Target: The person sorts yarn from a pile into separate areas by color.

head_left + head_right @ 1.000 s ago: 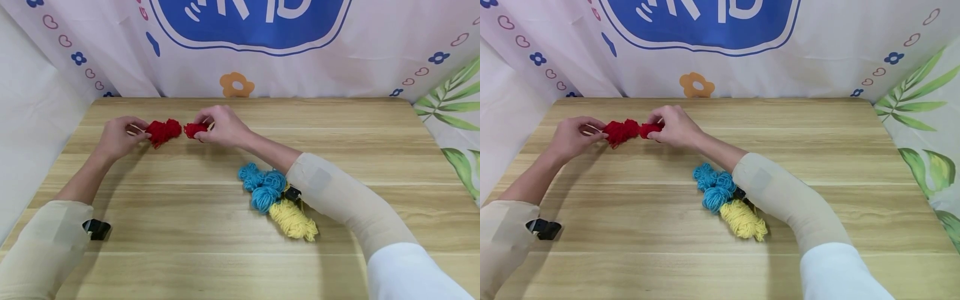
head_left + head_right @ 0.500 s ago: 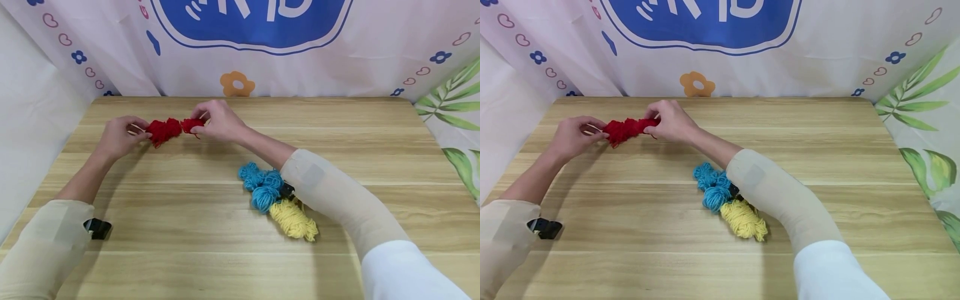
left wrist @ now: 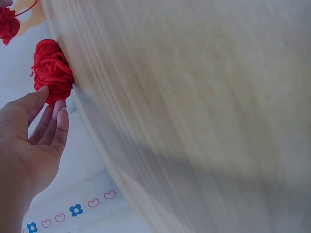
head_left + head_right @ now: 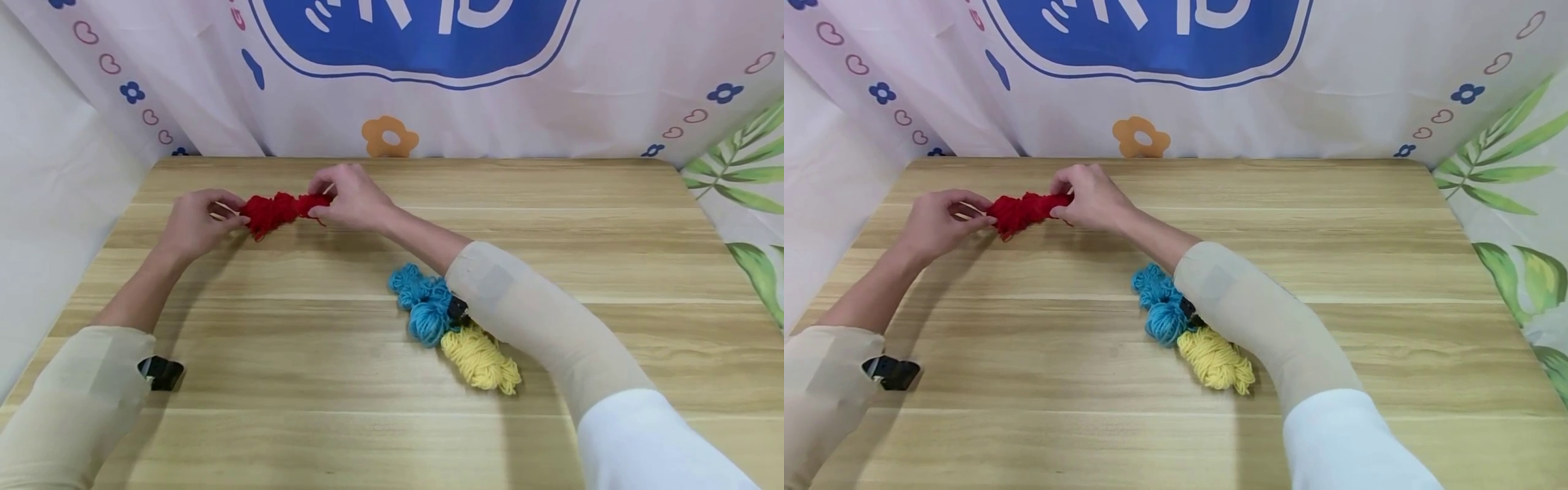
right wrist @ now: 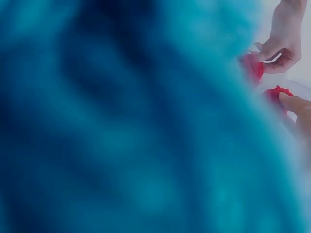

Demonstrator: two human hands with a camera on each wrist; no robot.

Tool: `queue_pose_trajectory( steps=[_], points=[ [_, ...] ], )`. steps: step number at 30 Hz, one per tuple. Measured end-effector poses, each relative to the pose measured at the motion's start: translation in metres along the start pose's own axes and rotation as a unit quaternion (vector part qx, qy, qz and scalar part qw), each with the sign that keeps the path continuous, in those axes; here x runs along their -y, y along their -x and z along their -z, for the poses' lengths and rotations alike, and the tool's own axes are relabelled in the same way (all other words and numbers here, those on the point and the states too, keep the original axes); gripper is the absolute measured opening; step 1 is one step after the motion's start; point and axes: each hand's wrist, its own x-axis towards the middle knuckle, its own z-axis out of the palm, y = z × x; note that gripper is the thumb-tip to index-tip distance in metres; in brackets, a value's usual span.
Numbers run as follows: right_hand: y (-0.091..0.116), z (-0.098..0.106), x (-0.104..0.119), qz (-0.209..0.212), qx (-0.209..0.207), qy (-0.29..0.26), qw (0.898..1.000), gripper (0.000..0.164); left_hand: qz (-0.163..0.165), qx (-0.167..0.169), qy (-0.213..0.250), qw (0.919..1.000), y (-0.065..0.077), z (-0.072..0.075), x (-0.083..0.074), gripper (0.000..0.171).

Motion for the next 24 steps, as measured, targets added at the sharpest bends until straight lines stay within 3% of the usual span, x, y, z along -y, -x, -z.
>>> queue_pose_trajectory(
  steps=[24],
  points=[
    [-0.017, -0.002, 0.010, -0.027, 0.025, 0.050, 0.998, 0.027, 0.002, 0.005, -0.004, 1.0000, 0.000, 0.001, -0.002, 0.023]
  ],
)
